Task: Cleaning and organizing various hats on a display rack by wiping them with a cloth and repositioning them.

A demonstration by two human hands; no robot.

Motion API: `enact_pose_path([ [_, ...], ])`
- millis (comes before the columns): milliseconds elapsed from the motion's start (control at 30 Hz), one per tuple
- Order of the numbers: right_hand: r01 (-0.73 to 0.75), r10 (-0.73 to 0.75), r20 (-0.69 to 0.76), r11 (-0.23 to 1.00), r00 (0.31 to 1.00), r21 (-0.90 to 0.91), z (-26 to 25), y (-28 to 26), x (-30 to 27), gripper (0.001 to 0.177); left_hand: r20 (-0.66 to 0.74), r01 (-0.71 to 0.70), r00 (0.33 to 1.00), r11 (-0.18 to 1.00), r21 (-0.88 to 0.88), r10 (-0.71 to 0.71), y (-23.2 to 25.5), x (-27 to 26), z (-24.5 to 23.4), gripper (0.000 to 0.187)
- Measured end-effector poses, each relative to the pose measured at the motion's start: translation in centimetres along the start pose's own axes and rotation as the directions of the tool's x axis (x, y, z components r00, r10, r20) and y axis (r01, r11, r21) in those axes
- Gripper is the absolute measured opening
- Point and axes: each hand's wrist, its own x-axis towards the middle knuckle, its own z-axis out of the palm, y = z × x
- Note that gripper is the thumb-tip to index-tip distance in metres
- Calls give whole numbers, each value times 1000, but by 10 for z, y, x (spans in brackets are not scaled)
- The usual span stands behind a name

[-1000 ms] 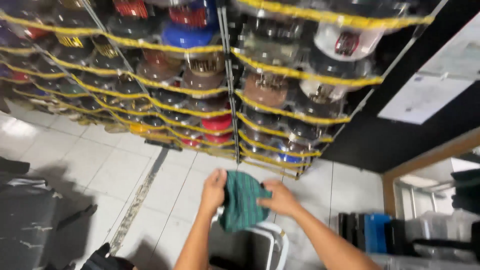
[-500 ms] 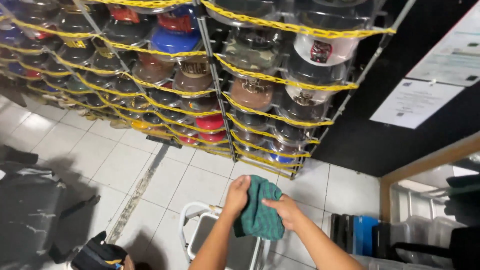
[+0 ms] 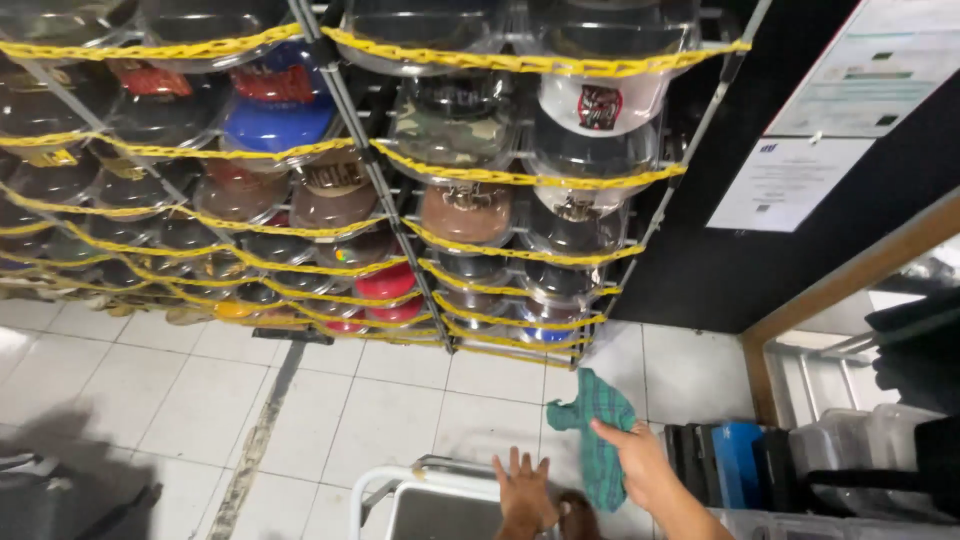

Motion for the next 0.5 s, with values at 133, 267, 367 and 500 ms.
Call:
enact_pose_path([
  [133, -43, 44, 136, 999, 990, -8, 7, -13, 31, 36, 95, 101, 991, 993, -53, -96, -8, 19, 3, 88],
  [267, -44, 83, 193, 979, 978, -199, 34, -70, 60, 46, 97, 141, 987, 985, -97, -132, -29, 62, -1, 84],
  [367, -42, 104, 179, 947, 978, -320, 34, -72, 78, 63, 225, 152, 964, 987, -42, -139, -28, 55, 22, 78],
  [500, 24, 92, 300, 931, 950, -363, 30, -72, 98, 50, 300, 232, 933, 970, -75, -200, -43, 34, 56, 48],
])
